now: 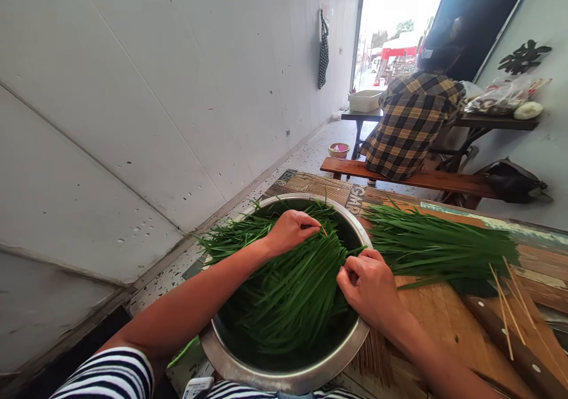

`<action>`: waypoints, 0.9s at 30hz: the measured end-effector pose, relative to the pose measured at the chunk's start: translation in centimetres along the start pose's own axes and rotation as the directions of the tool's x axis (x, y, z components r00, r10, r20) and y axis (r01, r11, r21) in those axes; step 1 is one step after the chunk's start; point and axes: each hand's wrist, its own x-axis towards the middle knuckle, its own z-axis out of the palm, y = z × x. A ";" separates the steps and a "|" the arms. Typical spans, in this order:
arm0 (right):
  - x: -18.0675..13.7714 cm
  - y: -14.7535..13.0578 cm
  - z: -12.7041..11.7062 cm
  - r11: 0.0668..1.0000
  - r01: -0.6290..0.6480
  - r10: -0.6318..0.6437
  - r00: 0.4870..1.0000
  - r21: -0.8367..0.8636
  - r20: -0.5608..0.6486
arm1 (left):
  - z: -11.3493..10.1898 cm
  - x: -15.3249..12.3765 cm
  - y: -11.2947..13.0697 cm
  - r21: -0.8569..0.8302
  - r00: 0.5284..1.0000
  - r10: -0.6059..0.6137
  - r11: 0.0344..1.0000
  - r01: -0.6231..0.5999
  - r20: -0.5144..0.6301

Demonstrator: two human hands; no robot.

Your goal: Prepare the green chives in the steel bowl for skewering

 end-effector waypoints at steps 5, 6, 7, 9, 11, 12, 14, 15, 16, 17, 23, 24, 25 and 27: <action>0.0 0.0 0.0 1.000 -0.008 0.008 1.000 -0.009 -0.009 | -1.0 -0.5 1.5 0.046 0.964 0.175 0.981 -0.188 0.199; 0.0 0.0 0.0 1.000 -0.012 0.012 1.000 -0.008 -0.011 | -1.3 -0.5 1.6 0.063 0.962 0.178 0.979 -0.194 0.206; 0.0 0.1 0.0 1.000 -0.013 0.013 1.000 -0.007 -0.012 | -1.6 -0.4 1.5 0.094 0.973 0.152 0.981 -0.170 0.176; -0.1 0.1 0.1 1.000 -0.010 0.010 1.000 -0.004 -0.009 | -1.9 -0.2 1.0 0.176 0.996 0.063 0.982 -0.074 0.069; -0.1 0.2 0.1 1.000 -0.002 0.002 1.000 -0.003 -0.009 | -1.7 0.2 0.0 0.247 0.999 -0.007 0.969 -0.002 0.033; -0.1 0.2 0.2 1.000 0.001 -0.002 1.000 -0.004 -0.011 | -1.4 0.3 -0.5 0.273 0.998 -0.025 0.962 0.008 0.061; -0.1 0.2 0.2 1.000 0.006 -0.006 1.000 -0.005 -0.013 | -0.7 0.5 -1.3 0.317 0.989 -0.060 0.948 0.014 0.136; -0.1 0.2 0.1 1.000 0.008 -0.008 1.000 -0.005 -0.012 | -0.4 0.5 -1.5 0.335 0.984 -0.081 0.942 0.022 0.162; -0.1 0.2 0.1 1.000 0.009 -0.009 1.000 -0.005 -0.009 | -0.1 0.5 -1.6 0.346 0.978 -0.102 0.937 0.033 0.181; -0.1 0.1 0.1 1.000 0.011 -0.011 1.000 -0.006 -0.007 | 0.0 0.5 -1.6 0.347 0.973 -0.122 0.937 0.047 0.195; 0.0 0.1 0.1 1.000 0.008 -0.008 1.000 -0.003 -0.018 | -0.7 0.4 -0.7 0.158 0.964 -0.209 0.970 0.184 0.165; 0.0 0.1 0.1 1.000 0.006 -0.006 1.000 0.000 -0.016 | -0.8 0.4 -0.7 0.107 0.966 -0.211 0.975 0.196 0.151; 0.0 0.1 0.1 1.000 0.006 -0.006 1.000 0.002 -0.013 | -0.9 0.5 -0.9 0.052 0.967 -0.214 0.977 0.209 0.140; 0.0 0.1 0.0 1.000 0.004 -0.004 1.000 0.005 -0.004 | -1.0 0.6 -1.3 -0.059 0.966 -0.232 0.969 0.240 0.117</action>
